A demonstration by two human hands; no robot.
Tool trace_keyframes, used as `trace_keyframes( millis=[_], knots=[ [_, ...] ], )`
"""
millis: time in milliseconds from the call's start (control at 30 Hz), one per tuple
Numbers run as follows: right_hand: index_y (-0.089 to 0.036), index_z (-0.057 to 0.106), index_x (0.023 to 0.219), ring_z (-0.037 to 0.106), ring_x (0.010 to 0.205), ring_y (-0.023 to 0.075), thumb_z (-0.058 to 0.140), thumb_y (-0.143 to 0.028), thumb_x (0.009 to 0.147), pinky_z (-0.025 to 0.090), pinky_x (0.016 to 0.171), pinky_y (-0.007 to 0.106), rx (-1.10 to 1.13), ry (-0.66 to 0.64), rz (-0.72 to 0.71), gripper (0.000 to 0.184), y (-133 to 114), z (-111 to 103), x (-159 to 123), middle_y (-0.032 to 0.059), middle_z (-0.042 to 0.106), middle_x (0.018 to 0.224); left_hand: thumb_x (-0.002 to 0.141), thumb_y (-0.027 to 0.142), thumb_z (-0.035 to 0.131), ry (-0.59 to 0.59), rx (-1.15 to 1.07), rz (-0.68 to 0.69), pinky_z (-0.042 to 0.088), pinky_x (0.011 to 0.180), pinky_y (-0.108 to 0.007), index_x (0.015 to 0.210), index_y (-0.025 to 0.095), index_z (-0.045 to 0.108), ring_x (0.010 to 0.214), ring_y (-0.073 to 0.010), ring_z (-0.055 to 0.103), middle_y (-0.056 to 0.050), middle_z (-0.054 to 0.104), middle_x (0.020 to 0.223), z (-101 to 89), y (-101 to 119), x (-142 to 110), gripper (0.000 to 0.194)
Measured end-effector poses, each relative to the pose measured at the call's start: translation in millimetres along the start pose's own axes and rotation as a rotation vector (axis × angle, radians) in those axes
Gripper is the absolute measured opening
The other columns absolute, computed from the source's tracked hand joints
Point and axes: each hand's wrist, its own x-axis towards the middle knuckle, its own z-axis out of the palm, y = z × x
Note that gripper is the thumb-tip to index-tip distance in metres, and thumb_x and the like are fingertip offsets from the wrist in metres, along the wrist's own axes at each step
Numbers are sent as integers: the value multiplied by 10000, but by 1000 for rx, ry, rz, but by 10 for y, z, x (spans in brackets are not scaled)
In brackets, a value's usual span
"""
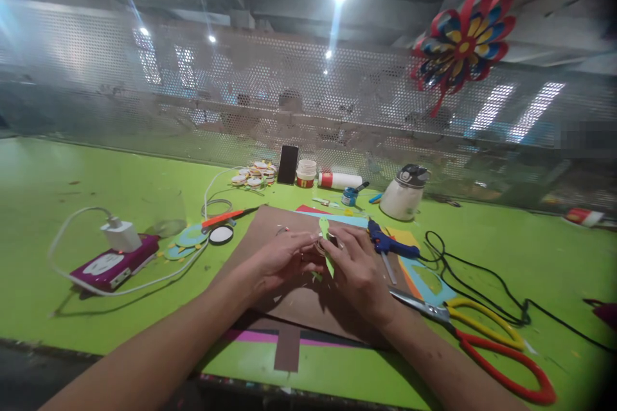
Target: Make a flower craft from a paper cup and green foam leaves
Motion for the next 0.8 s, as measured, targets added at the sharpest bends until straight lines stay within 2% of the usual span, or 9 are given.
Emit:
trace_keyframes(
  millis=[267,533,733,800],
  knots=[
    [-71,601,1211,453,1158,310,605,-112,834,455,976,491,13,-57,-10,379,-46,-13,24,202,557,1217,825,168,636,61,39,11,537,679,-270,799,105,671,699,-137,623,-60,663,764,-48,2,17,76],
    [-159,622,1153,550,1077,238,556,-80,890,489,900,411,117,-11,34,282,-26,14,-19,133,618,1143,721,174,679,77,82,26,545,688,-305,729,100,670,713,-153,621,-69,671,754,-54,-6,45,75],
    [-207,613,1193,557,1080,240,573,-131,896,472,907,430,195,33,23,309,5,28,-25,113,629,1130,697,240,662,88,117,26,545,711,-329,713,99,680,706,-162,633,-73,671,730,-87,-8,79,143],
    [-221,642,1155,552,1085,258,595,-193,884,456,924,464,229,86,137,277,23,41,-33,116,618,1134,695,273,682,89,137,36,541,721,-331,722,101,677,710,-167,641,-83,678,742,-110,-16,94,174]
  ],
)
